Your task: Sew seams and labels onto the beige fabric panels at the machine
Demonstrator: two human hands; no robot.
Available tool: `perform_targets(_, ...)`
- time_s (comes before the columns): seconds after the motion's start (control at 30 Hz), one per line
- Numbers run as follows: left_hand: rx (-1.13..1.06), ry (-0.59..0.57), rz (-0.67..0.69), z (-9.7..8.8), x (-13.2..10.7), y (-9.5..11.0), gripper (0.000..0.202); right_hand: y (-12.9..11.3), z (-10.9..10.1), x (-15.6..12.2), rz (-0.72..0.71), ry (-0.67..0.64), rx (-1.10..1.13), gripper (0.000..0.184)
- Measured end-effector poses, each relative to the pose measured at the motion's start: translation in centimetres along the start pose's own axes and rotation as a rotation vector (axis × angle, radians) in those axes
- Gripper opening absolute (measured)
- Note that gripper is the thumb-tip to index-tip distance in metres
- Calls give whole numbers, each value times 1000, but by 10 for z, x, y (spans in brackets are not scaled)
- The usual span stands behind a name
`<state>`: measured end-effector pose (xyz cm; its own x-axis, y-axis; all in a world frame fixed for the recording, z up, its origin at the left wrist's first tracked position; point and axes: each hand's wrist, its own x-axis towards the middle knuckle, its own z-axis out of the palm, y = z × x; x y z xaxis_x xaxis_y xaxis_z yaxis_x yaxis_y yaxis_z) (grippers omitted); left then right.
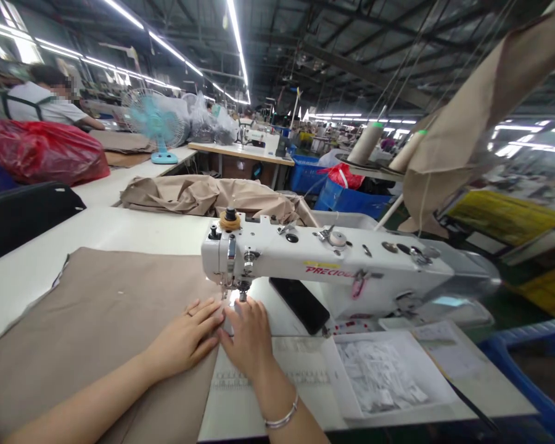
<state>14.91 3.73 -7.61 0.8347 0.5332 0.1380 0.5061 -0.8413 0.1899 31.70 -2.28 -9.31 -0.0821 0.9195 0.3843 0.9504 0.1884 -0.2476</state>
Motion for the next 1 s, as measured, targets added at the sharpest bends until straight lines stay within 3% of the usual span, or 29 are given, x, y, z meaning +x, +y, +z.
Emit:
perform_targets(0.23, 13, 35, -16, 3, 15, -5, 35, -2, 1, 7, 33, 20, -41, 34)
perform_targets(0.53, 3, 8, -10, 1, 3, 1, 41, 3, 5, 3, -24, 62, 54, 27)
perform_targets(0.87, 31, -21, 24, -2, 19, -12, 40, -3, 7, 5, 94, 1, -7, 42)
perform_targets(1.0, 90, 17, 31, -3, 28, -14, 37, 3, 10, 8, 75, 79, 49, 39)
